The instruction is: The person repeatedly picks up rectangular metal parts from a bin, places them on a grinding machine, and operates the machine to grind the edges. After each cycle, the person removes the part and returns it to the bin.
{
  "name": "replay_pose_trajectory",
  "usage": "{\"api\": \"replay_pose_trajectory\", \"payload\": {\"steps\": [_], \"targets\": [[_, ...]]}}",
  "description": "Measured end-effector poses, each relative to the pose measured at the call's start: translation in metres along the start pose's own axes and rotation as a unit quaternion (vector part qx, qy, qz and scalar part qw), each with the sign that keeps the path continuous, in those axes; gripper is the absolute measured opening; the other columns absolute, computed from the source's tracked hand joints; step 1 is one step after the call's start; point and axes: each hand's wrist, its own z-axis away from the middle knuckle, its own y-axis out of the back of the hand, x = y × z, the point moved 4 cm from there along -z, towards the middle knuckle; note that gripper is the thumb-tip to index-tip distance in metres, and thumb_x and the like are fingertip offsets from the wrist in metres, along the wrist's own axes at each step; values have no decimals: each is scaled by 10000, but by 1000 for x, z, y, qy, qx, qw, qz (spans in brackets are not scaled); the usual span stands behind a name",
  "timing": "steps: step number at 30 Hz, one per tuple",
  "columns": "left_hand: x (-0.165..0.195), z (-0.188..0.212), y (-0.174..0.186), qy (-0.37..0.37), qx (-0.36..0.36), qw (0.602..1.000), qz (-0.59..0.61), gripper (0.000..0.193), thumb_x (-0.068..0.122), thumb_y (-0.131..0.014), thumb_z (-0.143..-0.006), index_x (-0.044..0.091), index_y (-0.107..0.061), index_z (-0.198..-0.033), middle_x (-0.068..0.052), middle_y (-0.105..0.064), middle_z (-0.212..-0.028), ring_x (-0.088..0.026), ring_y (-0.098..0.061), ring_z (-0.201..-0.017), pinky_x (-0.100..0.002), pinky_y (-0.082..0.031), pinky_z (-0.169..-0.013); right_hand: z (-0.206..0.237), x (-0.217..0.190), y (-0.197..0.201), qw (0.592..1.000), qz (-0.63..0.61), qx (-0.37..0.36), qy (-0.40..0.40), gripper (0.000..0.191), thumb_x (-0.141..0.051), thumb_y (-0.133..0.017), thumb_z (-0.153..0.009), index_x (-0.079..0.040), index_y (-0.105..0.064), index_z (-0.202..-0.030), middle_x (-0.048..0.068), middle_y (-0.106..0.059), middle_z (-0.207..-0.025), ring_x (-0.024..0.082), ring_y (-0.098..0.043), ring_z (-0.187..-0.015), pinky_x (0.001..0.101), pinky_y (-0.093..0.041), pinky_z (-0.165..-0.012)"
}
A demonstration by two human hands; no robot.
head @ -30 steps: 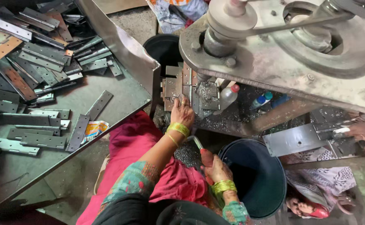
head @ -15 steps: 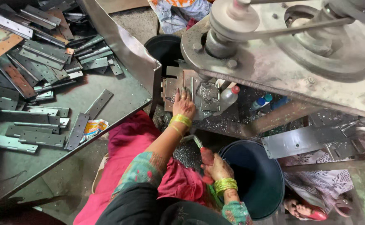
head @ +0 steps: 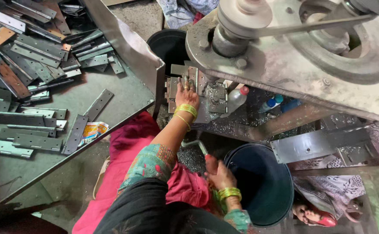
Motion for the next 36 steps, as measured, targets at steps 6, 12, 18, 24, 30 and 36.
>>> {"api": "replay_pose_trajectory", "payload": {"steps": [6,12,18,24,30,36], "targets": [[1,-3,-8,-19,-32,998,49,498,229,-342,-1033,51,-561,-1443,-111,-343,-1657,-307,-232,-1560,-572,-94,-1246,2,-3,-15,997,-75,-1,-19,719,-529,-840,-724,-186,-578,-1298,192,-701,-1187,429,-641,-1142,531,-523,-936],[1,50,23,-71,-51,996,16,516,283,-388,-993,67,-542,-1436,-137,-293,-1657,-333,-190,-1555,-590,-94,-1222,10,-25,46,999,27,-8,27,707,-514,-800,-753,-140,-550,-1298,152,-757,-1045,365,-721,-1039,491,-562,-868],[-7,141,36,-278,70,947,142,392,255,-505,-991,87,-583,-1337,-171,-512,-1523,-331,-482,-1431,-507,-344,-1196,19,-45,69,999,25,-26,21,661,-503,-825,-760,-94,-575,-1215,162,-750,-973,367,-723,-958,474,-560,-826],[67,74,68,-152,113,980,68,338,145,-509,-973,110,-668,-1268,-205,-593,-1397,-328,-640,-1140,-470,-451,-943,9,-27,40,910,-390,-89,-106,659,-559,-641,-881,32,-626,-1172,176,-787,-845,332,-731,-706,439,-549,-656],[34,78,48,61,-43,978,197,325,174,-521,-952,22,-752,-1123,-208,-529,-1494,-340,-587,-1219,-439,-467,-925,9,-35,59,998,-5,-11,66,724,-454,-826,-749,-54,-509,-1262,163,-752,-884,350,-746,-864,439,-578,-739],[14,114,30,-63,8,994,86,488,223,-590,-838,8,-689,-1266,-200,-515,-1478,-300,-467,-1298,-451,-376,-985,21,-55,83,997,-9,-4,78,600,-401,-818,-740,-87,-568,-1185,177,-753,-893,378,-740,-872,473,-569,-730]]}}
